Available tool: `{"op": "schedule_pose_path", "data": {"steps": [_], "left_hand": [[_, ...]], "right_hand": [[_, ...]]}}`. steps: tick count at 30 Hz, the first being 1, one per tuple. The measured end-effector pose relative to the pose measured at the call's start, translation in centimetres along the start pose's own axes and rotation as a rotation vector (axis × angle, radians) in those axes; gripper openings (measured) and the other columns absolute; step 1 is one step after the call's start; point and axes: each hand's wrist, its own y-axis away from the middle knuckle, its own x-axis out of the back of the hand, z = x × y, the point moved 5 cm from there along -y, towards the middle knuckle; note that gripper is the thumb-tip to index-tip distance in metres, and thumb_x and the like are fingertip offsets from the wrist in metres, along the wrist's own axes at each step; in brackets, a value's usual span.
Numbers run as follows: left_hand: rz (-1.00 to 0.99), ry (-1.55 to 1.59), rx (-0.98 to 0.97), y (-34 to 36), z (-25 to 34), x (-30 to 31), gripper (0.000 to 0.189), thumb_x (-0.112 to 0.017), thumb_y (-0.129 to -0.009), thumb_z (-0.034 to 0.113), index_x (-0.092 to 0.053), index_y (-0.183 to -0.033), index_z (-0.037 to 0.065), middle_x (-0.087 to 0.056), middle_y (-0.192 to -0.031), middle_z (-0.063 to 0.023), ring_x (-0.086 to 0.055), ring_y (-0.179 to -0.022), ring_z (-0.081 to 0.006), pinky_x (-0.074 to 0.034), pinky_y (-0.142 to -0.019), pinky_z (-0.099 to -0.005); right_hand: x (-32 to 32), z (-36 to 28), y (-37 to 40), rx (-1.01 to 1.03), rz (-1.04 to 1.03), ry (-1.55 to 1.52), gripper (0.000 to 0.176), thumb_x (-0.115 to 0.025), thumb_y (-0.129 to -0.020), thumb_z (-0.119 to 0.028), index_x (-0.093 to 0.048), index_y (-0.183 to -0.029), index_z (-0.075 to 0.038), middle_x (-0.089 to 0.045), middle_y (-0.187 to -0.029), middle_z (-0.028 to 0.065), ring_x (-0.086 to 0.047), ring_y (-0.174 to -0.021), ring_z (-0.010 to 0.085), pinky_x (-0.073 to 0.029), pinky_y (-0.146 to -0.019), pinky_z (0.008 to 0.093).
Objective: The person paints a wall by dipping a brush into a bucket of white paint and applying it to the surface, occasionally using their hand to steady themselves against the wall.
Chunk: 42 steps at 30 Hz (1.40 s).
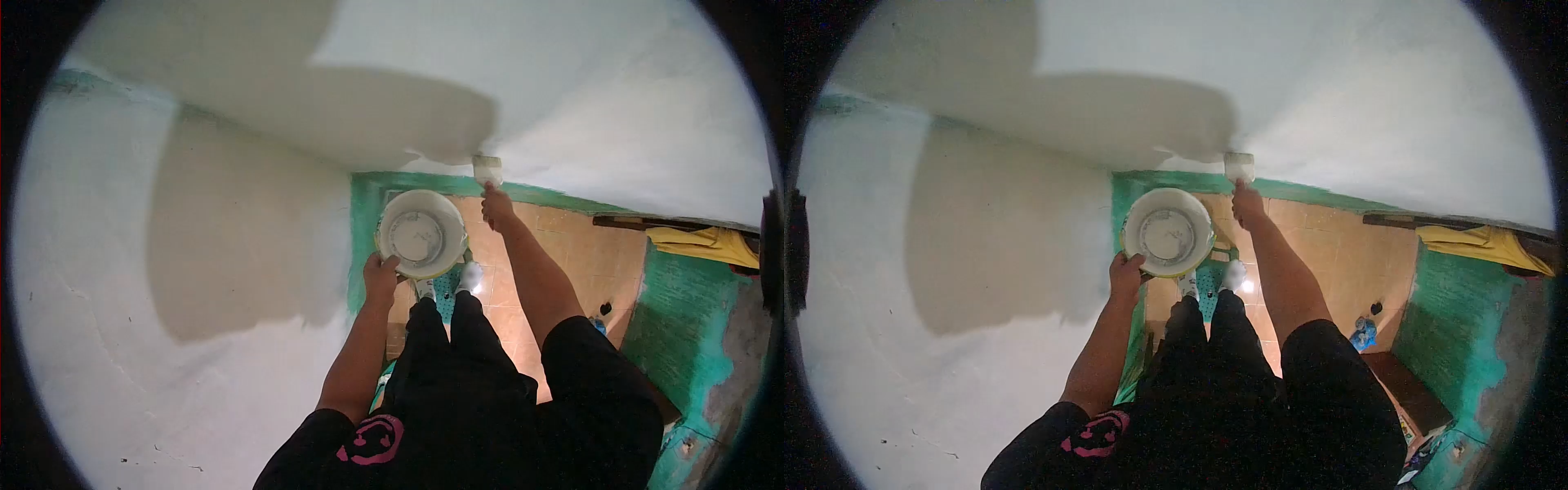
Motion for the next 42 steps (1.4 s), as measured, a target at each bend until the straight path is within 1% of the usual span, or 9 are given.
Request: {"op": "schedule_pose_path", "data": {"steps": [8, 13, 16, 23, 27, 34, 36, 39, 42], "left_hand": [[-0.004, 0.033, -0.007, -0.6, -0.6, 0.0, 0.026, -0.060, -0.081, 0.006, -0.055, -0.105, -0.001, -0.061, -0.098, -0.0116, -0.065, -0.084, -0.0228, -0.060, -0.066, -0.0383], [0.006, -0.028, 0.019, -1.7, -2.4, 0.5, 0.030, -0.060, -0.080, 0.006, -0.056, -0.110, -0.001, -0.061, -0.100, -0.0109, -0.065, -0.082, -0.0225, -0.059, -0.065, -0.0379], [0.015, -0.021, 0.021, -1.6, -2.4, 0.4, 0.033, -0.060, -0.080, 0.006, -0.055, -0.113, -0.001, -0.061, -0.101, -0.0109, -0.065, -0.082, -0.0230, -0.059, -0.063, -0.0373], [0.023, -0.043, 0.046, -1.4, -3.0, 0.3, 0.030, -0.060, -0.081, 0.006, -0.054, -0.109, -0.001, -0.060, -0.101, -0.0118, -0.064, -0.085, -0.0244, -0.059, -0.068, -0.0395], [-0.003, -0.055, 0.051, -1.6, -2.4, 0.2, 0.029, -0.060, -0.081, 0.005, -0.052, -0.109, -0.001, -0.059, -0.100, -0.0122, -0.064, -0.085, -0.0255, -0.059, -0.072, -0.0413], [-0.005, -0.018, 0.038, -1.8, -1.7, -0.1, 0.029, -0.060, -0.081, 0.007, -0.053, -0.109, -0.001, -0.060, -0.100, -0.0123, -0.064, -0.085, -0.0251, -0.059, -0.071, -0.0413], [-0.026, 0.019, 0.029, -2.0, -1.4, -0.2, 0.030, -0.060, -0.081, 0.006, -0.054, -0.109, -0.001, -0.060, -0.101, -0.0121, -0.064, -0.086, -0.0253, -0.059, -0.071, -0.0413], [0.010, -0.038, 0.021, -1.9, -1.1, -0.3, 0.042, -0.060, -0.079, 0.004, -0.053, -0.120, 0.000, -0.061, -0.104, -0.0117, -0.066, -0.085, -0.0241, -0.060, -0.066, -0.0384], [-0.004, -0.006, 0.036, -2.4, -1.6, -0.4, 0.032, -0.060, -0.080, 0.004, -0.053, -0.111, -0.001, -0.060, -0.102, -0.0117, -0.064, -0.087, -0.0253, -0.058, -0.070, -0.0410]], "right_hand": [[-1.4, -4.4, 10.4, 0.128, -0.065, -0.400, 0.037, -0.050, -0.095, -0.042, -0.056, -0.086, -0.007, -0.045, -0.064, -0.0017, -0.040, -0.048, 0.0094, -0.033, -0.041, 0.0234], [-1.3, -3.4, 7.2, 0.583, 0.034, -0.385, 0.047, -0.047, -0.094, -0.051, -0.058, -0.087, -0.005, -0.046, -0.064, -0.0002, -0.045, -0.054, 0.0086, -0.037, -0.045, 0.0241], [-1.8, -0.7, -1.0, 0.495, 0.139, 0.049, 0.054, -0.044, -0.094, -0.054, -0.059, -0.087, -0.003, -0.050, -0.063, 0.0016, -0.049, -0.056, 0.0105, -0.039, -0.049, 0.0249], [-2.7, 5.2, -3.4, -0.002, -0.006, -0.121, 0.048, -0.044, -0.095, -0.052, -0.055, -0.084, -0.006, -0.040, -0.055, -0.0016, -0.037, -0.042, 0.0123, -0.032, -0.038, 0.0274], [-2.4, 0.4, -0.4, -0.108, -0.038, -0.273, 0.042, -0.047, -0.095, -0.047, -0.053, -0.083, -0.007, -0.041, -0.057, -0.0007, -0.035, -0.041, 0.0120, -0.028, -0.037, 0.0244], [-1.3, -3.5, 9.2, 0.090, -0.079, -0.442, 0.039, -0.047, -0.096, -0.045, -0.050, -0.082, -0.009, -0.042, -0.057, -0.0006, -0.034, -0.039, 0.0098, -0.030, -0.036, 0.0251], [-0.3, -4.2, 9.9, 0.455, -0.110, -0.591, 0.037, -0.049, -0.096, -0.045, -0.050, -0.084, -0.010, -0.042, -0.057, -0.0013, -0.035, -0.041, 0.0093, -0.031, -0.037, 0.0254], [-1.0, -3.4, 6.9, 0.426, 0.000, -0.594, 0.040, -0.049, -0.094, -0.046, -0.053, -0.084, -0.007, -0.047, -0.059, 0.0005, -0.042, -0.044, 0.0089, -0.035, -0.040, 0.0229], [-2.1, -0.6, 1.6, 0.402, -0.023, -0.256, 0.045, -0.049, -0.094, -0.050, -0.054, -0.082, -0.007, -0.046, -0.057, 0.0004, -0.044, -0.046, 0.0095, -0.037, -0.041, 0.0240]]}}
